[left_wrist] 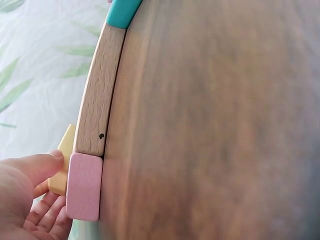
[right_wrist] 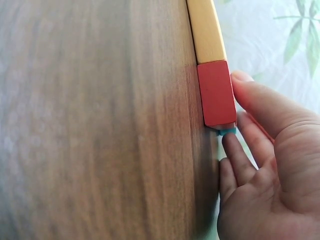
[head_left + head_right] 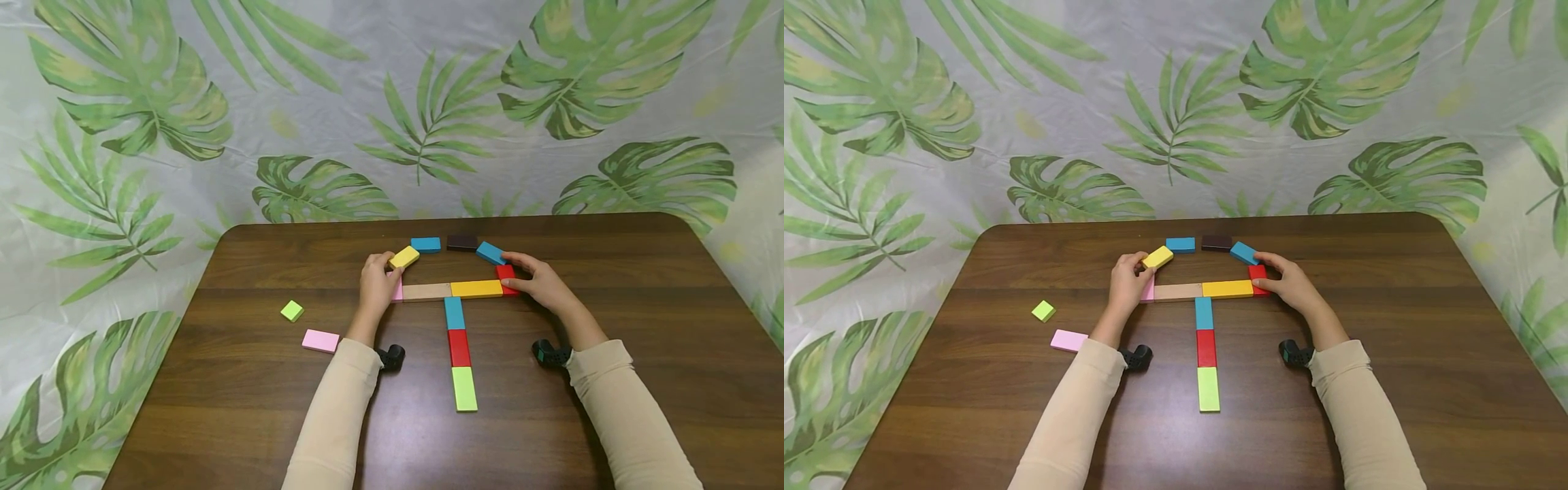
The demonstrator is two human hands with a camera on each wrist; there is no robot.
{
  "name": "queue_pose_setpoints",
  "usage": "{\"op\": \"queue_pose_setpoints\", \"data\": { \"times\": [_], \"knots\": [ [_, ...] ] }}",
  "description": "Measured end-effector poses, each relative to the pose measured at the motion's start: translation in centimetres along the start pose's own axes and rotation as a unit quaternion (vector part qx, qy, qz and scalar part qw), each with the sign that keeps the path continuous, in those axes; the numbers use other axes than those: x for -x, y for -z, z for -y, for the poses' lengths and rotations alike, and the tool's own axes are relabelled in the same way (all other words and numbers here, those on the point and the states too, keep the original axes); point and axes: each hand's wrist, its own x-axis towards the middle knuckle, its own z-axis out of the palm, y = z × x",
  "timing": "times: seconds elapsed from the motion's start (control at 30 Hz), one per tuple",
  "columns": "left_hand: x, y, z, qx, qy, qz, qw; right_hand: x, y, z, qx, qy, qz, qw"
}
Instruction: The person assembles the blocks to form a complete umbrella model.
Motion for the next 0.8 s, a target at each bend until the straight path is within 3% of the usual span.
{"op": "queue_pose_setpoints", "data": {
  "times": [0.8],
  "knots": [
    [-0.93, -0.44, -0.09, 0.006, 0.035, 0.006, 0.9993, 0.08, -0.02, 0.09, -0.001, -0.005, -0.003, 1.0]
  ]
}}
